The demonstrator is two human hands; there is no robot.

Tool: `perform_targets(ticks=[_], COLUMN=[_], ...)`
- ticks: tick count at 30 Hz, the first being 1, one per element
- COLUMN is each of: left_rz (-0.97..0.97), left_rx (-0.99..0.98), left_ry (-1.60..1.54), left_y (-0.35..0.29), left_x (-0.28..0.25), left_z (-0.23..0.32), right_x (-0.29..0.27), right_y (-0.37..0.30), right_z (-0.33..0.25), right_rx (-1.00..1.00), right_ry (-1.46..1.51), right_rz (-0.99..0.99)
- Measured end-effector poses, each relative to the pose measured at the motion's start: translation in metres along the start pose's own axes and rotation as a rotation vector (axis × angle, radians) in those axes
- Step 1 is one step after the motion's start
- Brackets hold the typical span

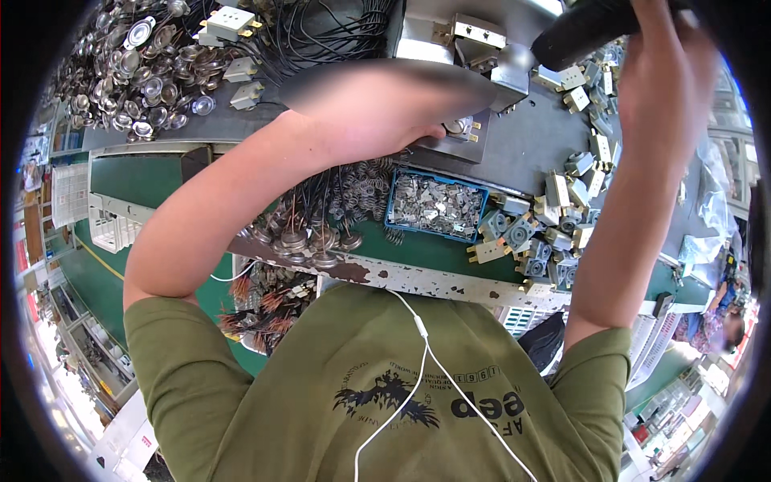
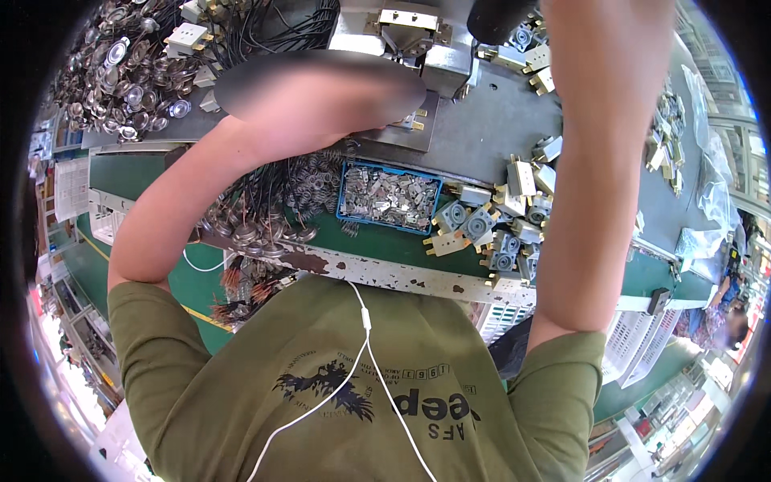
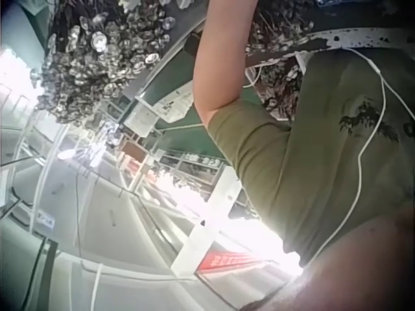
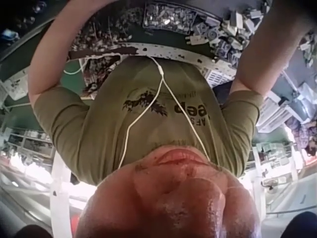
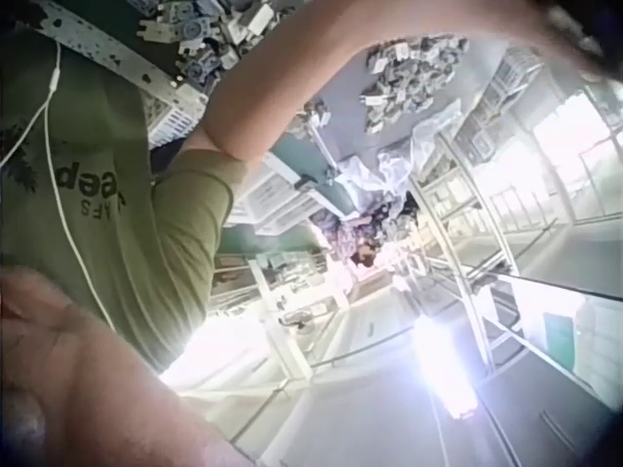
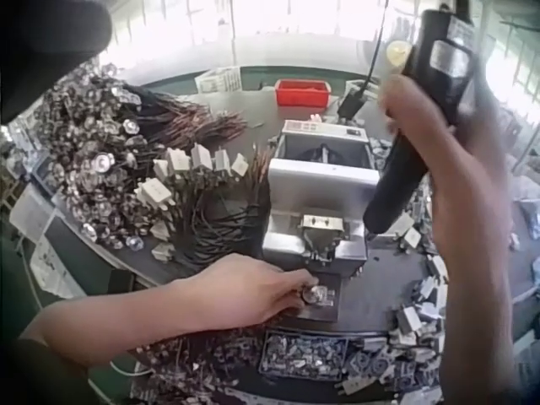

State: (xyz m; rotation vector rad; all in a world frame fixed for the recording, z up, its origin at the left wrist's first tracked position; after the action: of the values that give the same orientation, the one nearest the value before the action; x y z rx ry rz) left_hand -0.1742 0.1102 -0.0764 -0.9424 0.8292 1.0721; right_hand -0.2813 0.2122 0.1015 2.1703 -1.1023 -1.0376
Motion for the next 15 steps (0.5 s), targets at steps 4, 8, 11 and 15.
perform_targets(ticks=[4,8,11,15], left_rz=[-0.024,-0.007,0.018,0.043], left_rx=[-0.026,-0.005,0.02,0.082], left_ry=[0.04,0.01,0.014,0.012], left_y=[0.0,-0.001,-0.001,0.001], left_x=[0.0,-0.003,-0.001,0.002], left_z=[0.002,0.0,0.0,0.002], right_x=[-0.01,-0.007,-0.006,-0.007], right_y=[-0.008,-0.009,-0.01,-0.011], right_z=[-0.003,0.002,0.004,0.005], right_rx=[-0.028,-0.032,-0.048,-0.079], right_ry=[0.038,0.12,0.204,0.328], right_rz=[0.041,0.047,0.063,0.1])
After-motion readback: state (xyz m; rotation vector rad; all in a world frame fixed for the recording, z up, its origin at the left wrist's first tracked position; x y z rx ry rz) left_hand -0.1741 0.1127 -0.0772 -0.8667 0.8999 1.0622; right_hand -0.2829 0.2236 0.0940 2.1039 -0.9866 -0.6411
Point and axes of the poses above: each hand's wrist, its own y-axis towards the middle knuckle, its own x-axis out of the palm, z = x × y, the point moved 9 cm from there along y, towards the middle knuckle, and after that the axes turned 12 degrees about -z, right-handed, at the moved point
